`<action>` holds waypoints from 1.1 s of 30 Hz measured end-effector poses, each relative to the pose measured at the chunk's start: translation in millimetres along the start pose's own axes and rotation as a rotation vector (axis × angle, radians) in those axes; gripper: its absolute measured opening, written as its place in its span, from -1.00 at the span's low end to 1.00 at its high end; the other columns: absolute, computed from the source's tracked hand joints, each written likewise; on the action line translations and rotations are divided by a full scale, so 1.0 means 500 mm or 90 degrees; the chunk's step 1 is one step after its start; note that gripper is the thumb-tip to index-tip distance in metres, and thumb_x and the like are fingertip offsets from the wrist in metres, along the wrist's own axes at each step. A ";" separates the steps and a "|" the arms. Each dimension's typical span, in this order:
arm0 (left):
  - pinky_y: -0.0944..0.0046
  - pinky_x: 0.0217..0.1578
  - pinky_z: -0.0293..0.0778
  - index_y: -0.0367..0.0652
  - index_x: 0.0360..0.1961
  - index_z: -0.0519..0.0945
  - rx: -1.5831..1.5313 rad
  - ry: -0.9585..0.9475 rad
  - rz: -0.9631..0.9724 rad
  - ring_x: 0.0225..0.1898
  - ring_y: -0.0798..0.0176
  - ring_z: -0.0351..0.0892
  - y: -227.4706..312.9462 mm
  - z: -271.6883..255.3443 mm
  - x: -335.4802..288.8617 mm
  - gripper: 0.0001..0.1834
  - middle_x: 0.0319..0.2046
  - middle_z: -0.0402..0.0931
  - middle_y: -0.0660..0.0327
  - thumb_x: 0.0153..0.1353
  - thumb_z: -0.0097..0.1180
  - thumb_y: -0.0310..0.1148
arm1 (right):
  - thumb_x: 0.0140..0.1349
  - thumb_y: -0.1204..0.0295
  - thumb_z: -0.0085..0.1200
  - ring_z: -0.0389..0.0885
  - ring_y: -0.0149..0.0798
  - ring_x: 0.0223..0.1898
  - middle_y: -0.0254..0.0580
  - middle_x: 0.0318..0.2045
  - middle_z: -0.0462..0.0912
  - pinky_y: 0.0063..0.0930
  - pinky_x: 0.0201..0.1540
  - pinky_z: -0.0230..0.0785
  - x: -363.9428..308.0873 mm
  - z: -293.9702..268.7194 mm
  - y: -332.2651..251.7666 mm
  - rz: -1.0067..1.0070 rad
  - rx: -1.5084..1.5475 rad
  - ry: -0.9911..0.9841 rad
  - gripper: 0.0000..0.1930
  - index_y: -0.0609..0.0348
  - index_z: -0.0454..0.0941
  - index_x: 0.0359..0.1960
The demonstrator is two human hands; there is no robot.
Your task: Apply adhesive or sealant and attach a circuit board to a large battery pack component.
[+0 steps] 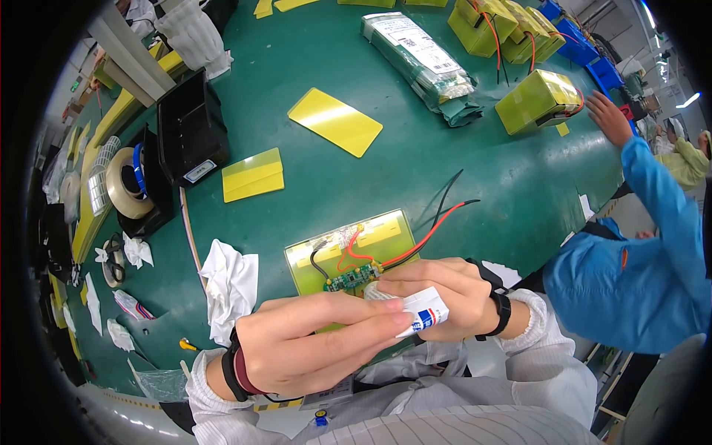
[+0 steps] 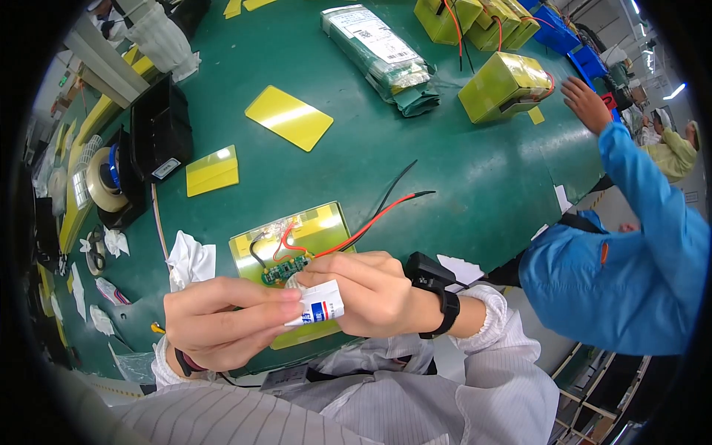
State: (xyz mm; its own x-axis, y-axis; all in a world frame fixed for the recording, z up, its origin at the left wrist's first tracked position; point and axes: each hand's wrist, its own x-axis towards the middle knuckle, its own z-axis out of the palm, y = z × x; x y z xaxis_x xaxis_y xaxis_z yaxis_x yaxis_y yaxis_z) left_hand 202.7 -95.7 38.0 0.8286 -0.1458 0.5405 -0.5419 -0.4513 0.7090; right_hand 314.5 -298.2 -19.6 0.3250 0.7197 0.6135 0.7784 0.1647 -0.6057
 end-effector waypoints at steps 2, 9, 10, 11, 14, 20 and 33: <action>0.39 -0.36 0.70 -0.27 -0.15 0.80 0.002 0.006 -0.005 -0.34 0.21 0.78 0.002 0.002 0.001 -0.66 -0.25 0.74 0.04 -0.03 0.41 -0.66 | 0.00 0.50 0.48 0.81 -0.11 -0.35 0.04 -0.21 0.76 -0.39 -0.32 0.68 0.002 -0.001 -0.001 -0.002 -0.007 -0.004 -0.62 0.42 0.69 -0.15; 0.43 -0.42 0.61 -0.27 -0.16 0.81 -0.064 0.061 -0.118 -0.40 0.26 0.75 0.001 0.002 0.006 -0.72 -0.28 0.73 0.06 0.06 0.41 -0.66 | 0.04 0.59 0.41 0.80 -0.11 -0.31 0.00 -0.22 0.75 -0.39 -0.30 0.66 0.018 -0.018 -0.018 0.094 0.003 -0.032 -0.70 0.36 0.70 -0.15; 0.43 -0.42 0.61 -0.27 -0.16 0.81 -0.062 0.061 -0.117 -0.40 0.26 0.75 0.000 0.002 0.006 -0.72 -0.28 0.73 0.06 0.06 0.41 -0.66 | 0.05 0.59 0.41 0.78 -0.11 -0.26 -0.02 -0.20 0.74 -0.38 -0.25 0.65 0.024 -0.023 -0.019 0.137 0.049 -0.057 -0.70 0.35 0.70 -0.14; 0.43 -0.42 0.61 -0.28 -0.15 0.81 -0.081 0.061 -0.121 -0.40 0.26 0.75 -0.001 0.001 0.007 -0.71 -0.28 0.73 0.05 0.05 0.41 -0.67 | 0.07 0.60 0.40 0.77 -0.11 -0.21 -0.03 -0.18 0.73 -0.36 -0.19 0.64 0.030 -0.026 -0.020 0.181 0.095 -0.083 -0.71 0.34 0.70 -0.14; 0.42 -0.41 0.61 -0.29 -0.15 0.81 -0.125 0.079 -0.134 -0.39 0.25 0.75 -0.005 0.008 -0.003 -0.70 -0.26 0.73 0.04 0.04 0.41 -0.68 | 0.10 0.60 0.37 0.74 -0.11 -0.14 -0.04 -0.11 0.70 -0.33 -0.11 0.62 0.046 -0.030 -0.030 0.221 0.149 -0.085 -0.68 0.32 0.69 -0.07; 0.41 -0.37 0.64 -0.30 -0.15 0.81 -0.143 0.041 -0.110 -0.36 0.25 0.77 -0.002 0.002 0.006 -0.69 -0.23 0.75 0.03 0.01 0.43 -0.69 | 0.10 0.65 0.30 0.72 -0.07 -0.12 -0.12 -0.12 0.65 -0.30 -0.09 0.63 0.038 -0.037 -0.023 0.171 0.127 -0.146 -0.57 0.21 0.65 0.07; 0.39 -0.31 0.70 -0.29 -0.15 0.81 -0.099 -0.005 -0.053 -0.33 0.27 0.77 -0.008 -0.004 0.007 -0.67 -0.25 0.76 0.07 -0.02 0.44 -0.66 | 0.19 0.38 0.35 0.81 -0.12 -0.28 -0.01 -0.19 0.76 -0.38 -0.26 0.68 0.027 -0.025 -0.010 0.053 0.061 -0.093 -0.65 0.35 0.71 -0.05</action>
State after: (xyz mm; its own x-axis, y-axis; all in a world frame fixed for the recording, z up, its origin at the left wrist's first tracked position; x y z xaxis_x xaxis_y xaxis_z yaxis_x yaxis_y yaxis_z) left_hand 207.3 -92.6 38.1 0.8725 -0.1210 0.4734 -0.4857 -0.3202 0.8133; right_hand 321.5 -297.6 -2.0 0.2991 0.8226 0.4837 0.6956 0.1590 -0.7006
